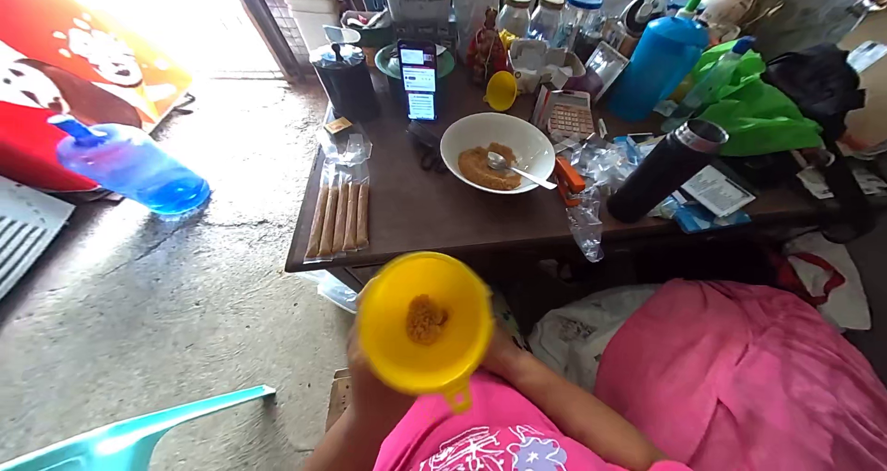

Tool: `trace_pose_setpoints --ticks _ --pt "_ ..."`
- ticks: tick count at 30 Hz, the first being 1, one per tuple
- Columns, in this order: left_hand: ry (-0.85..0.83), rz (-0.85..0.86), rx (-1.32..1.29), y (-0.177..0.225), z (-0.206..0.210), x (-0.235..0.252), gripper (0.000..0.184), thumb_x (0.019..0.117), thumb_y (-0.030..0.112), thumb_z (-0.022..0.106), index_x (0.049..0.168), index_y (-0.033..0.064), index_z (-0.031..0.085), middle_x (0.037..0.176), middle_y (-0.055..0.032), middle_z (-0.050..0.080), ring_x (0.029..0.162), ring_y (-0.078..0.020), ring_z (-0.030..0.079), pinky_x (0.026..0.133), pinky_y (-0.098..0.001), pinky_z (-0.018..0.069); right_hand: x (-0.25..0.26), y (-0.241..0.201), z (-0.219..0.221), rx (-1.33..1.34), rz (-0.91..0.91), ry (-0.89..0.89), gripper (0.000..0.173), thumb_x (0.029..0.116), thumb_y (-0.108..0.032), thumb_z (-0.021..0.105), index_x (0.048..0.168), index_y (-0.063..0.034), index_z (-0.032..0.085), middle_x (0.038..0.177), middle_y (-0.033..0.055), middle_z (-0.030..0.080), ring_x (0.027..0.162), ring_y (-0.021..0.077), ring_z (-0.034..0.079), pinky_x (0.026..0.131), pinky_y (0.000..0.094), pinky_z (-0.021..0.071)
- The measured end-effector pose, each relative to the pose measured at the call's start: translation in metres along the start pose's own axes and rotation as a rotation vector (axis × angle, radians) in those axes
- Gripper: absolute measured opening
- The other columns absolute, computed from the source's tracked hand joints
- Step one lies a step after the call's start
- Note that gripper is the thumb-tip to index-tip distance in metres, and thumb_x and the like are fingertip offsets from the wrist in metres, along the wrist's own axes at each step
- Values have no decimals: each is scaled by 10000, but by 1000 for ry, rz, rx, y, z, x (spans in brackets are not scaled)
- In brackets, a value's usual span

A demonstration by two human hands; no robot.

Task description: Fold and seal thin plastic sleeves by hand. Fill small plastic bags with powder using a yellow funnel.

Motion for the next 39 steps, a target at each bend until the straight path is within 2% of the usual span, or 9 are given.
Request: trace_pose_setpoints --ticks 5,7,10,13,16,19,22,34,39 --pt "8 -61 -17 -8 -2 -6 221 993 397 656 1158 256 696 1110 144 716 1060 34 648 963 -230 538 0 -15 -10 -20 -136 102 248 971 -128 600 815 40 695 696 167 677 647 313 710 579 488 570" --pt "-39 -2 17 -2 1 -2 232 1007 376 639 1197 244 665 1172 100 686 1129 3 619 1021 -253 505 -1 -7 -1 22 -19 -13 286 1020 -130 565 957 90 735 828 235 721 781 391 734 701 572 577" --pt "-54 -15 -60 -11 1 -5 242 1006 302 666 1160 119 700 1100 -29 733 1060 -89 680 967 -329 551 -1 -18 -12 -36 -156 139 295 986 -187 602 788 13 691 690 144 684 640 282 714 553 456 569" --pt "-121 -11 0 -6 5 -6 242 1024 374 619 1221 237 653 1231 51 674 1203 -48 601 1070 -308 487 -3 -15 -9 14 -38 23 246 1002 -101 585 976 78 752 800 226 718 740 383 730 666 560 577" --pt "-39 -21 -53 -2 1 -7 232 1005 286 664 1103 81 708 1041 -39 746 1032 -84 689 958 -332 553 -5 -25 -15 -51 -194 165 266 959 -160 616 770 11 694 673 135 681 611 269 705 531 439 564" --pt "-39 0 54 2 0 -6 218 999 385 647 1152 231 665 1148 134 685 1128 40 607 1020 -234 496 -3 -23 -14 55 -25 -17 249 1013 -83 559 1018 82 745 809 244 716 750 400 726 683 559 564" --pt "-33 9 -62 -16 -4 -13 204 1030 266 626 1128 102 700 1046 -24 746 1004 -92 704 921 -316 573 -1 -27 -21 -41 -197 172 192 954 -100 608 960 -7 776 658 132 674 574 283 688 506 449 547" --pt "-25 -95 -37 -5 0 -8 232 977 380 679 1172 256 695 1164 150 715 1124 24 638 999 -236 528 -3 1 -7 26 -133 128 277 980 -143 605 790 41 685 681 165 668 635 311 700 564 492 554" --pt "-1 -20 -73 4 2 -1 157 1013 316 639 1144 261 706 1122 167 724 1083 32 653 975 -212 530 -1 39 22 15 121 -178 297 1034 -191 548 999 48 720 930 233 729 876 407 726 756 620 550"
Point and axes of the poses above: each hand's wrist, its own x-axis towards the middle knuckle, its own z-axis out of the palm, y = z × x, the point moved 9 cm from there along x, towards the middle knuckle
